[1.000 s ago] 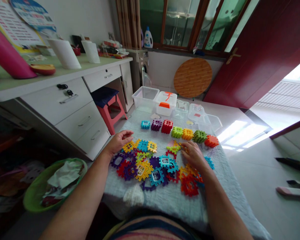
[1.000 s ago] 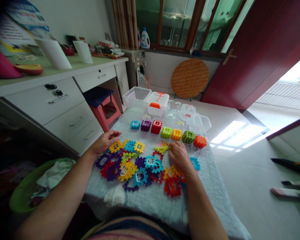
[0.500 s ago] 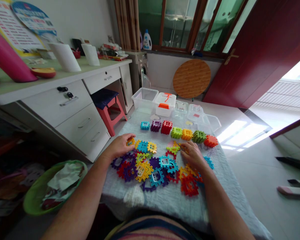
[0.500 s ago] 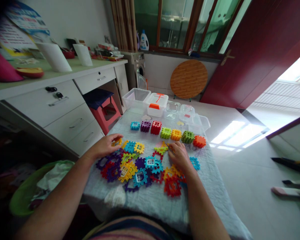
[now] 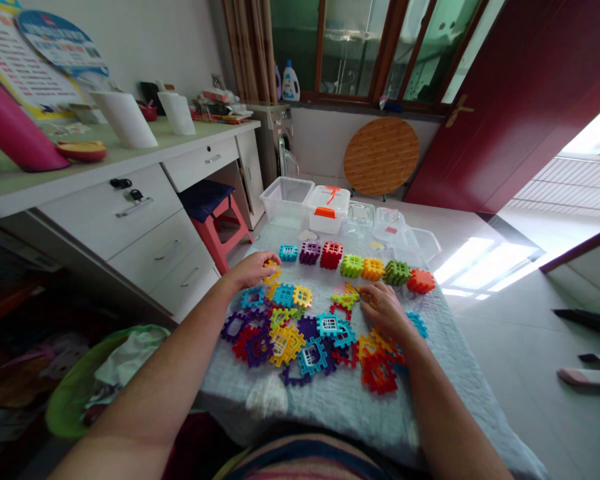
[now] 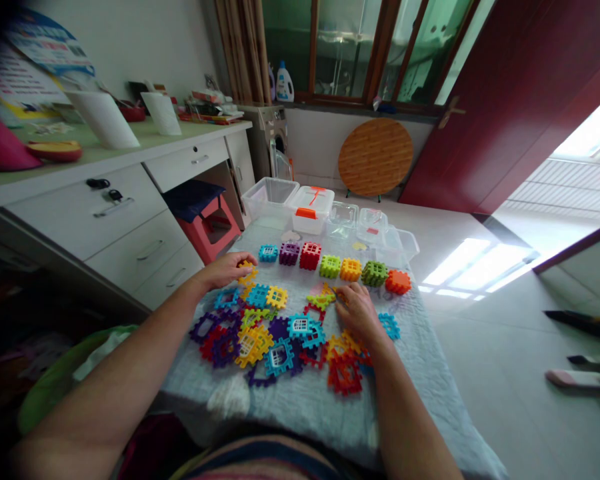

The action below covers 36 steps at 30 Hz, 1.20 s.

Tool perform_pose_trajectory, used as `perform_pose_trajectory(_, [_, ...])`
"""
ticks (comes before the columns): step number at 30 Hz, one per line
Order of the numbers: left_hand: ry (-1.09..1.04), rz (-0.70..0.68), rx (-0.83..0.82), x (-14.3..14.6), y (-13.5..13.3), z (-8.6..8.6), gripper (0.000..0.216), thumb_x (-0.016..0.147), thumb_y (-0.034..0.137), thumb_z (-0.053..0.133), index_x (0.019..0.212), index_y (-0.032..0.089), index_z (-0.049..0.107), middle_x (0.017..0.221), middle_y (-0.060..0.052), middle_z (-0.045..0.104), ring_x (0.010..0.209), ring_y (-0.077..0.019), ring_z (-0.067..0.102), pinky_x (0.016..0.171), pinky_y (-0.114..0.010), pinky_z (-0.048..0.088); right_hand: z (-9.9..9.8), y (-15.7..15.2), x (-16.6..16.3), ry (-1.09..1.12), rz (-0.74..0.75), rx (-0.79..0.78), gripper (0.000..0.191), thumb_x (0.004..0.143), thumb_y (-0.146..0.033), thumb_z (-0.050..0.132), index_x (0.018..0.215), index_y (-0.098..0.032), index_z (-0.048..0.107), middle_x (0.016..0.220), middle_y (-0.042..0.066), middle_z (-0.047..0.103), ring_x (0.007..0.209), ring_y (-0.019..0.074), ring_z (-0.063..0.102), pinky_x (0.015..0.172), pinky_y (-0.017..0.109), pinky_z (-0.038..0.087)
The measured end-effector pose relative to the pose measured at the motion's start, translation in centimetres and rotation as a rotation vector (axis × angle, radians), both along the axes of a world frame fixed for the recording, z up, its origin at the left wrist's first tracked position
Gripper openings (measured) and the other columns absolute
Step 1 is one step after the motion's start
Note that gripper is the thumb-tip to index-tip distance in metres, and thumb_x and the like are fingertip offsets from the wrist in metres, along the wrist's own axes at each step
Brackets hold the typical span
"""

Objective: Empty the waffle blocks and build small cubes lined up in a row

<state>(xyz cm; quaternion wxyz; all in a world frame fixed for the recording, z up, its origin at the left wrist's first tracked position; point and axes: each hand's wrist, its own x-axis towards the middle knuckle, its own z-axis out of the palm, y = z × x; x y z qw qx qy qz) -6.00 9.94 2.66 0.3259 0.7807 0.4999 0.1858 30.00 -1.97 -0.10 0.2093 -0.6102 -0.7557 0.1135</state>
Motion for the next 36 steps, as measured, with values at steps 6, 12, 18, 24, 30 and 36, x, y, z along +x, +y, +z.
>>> perform_pose_trajectory(6, [0.064,-0.017,0.029,0.6,0.8,-1.3,0.042,0.069,0.037,0.055,0.105,0.018,0.064,0.086,-0.003,0.066,0.079,-0.0214,0.063,0.075,-0.032,0.050,0.2,-0.1,-0.1,0.000,0.005,-0.001,0.029,0.082,-0.021,0.053,0.109,-0.018,0.064,0.101,0.008,0.058,0.097,0.0222,0.051,0.091,0.034,0.039])
perform_pose_trajectory(12, [0.216,-0.046,0.339,2.0,-1.5,0.2,0.031,0.079,0.027,0.050,0.103,0.016,0.066,0.113,-0.012,0.063,0.109,-0.0268,0.057,0.101,-0.042,0.039,0.1,0.0,0.0,0.004,0.000,-0.008,0.029,0.082,-0.021,0.054,0.109,-0.019,0.065,0.101,0.007,0.058,0.097,0.0222,0.052,0.090,0.033,0.039])
perform_pose_trajectory(18, [0.256,-0.327,0.306,5.1,-5.0,1.7,0.050,0.075,0.046,0.066,0.118,0.019,0.061,0.124,-0.011,0.062,0.119,-0.0283,0.050,0.104,-0.039,0.036,0.0,0.0,0.1,-0.003,0.009,0.001,0.028,0.082,-0.021,0.054,0.108,-0.018,0.064,0.102,0.008,0.058,0.098,0.0221,0.052,0.092,0.034,0.038])
perform_pose_trajectory(24, [0.432,-0.293,0.298,7.3,-5.8,1.2,0.051,0.070,0.041,0.070,0.115,0.017,0.064,0.114,-0.014,0.067,0.109,-0.0328,0.058,0.096,-0.043,0.041,0.3,-0.1,0.0,-0.012,0.011,0.009,0.025,0.083,-0.022,0.053,0.105,-0.019,0.064,0.101,0.007,0.059,0.098,0.0215,0.053,0.092,0.033,0.038])
perform_pose_trajectory(30, [0.371,-0.200,0.398,6.5,-5.7,2.0,0.056,0.071,0.050,0.067,0.118,0.019,0.063,0.109,-0.011,0.069,0.105,-0.0304,0.060,0.094,-0.042,0.042,0.2,0.0,0.0,-0.016,0.018,0.012,0.026,0.083,-0.021,0.053,0.106,-0.019,0.064,0.100,0.007,0.059,0.098,0.0216,0.053,0.092,0.034,0.039])
perform_pose_trajectory(36, [0.341,0.203,0.443,2.3,-3.2,2.4,0.049,0.076,0.054,0.062,0.111,0.019,0.066,0.108,-0.009,0.070,0.101,-0.0281,0.062,0.089,-0.036,0.045,0.2,0.0,0.1,-0.020,0.015,0.018,0.027,0.081,-0.020,0.054,0.107,-0.018,0.064,0.101,0.008,0.059,0.097,0.0220,0.053,0.091,0.034,0.039])
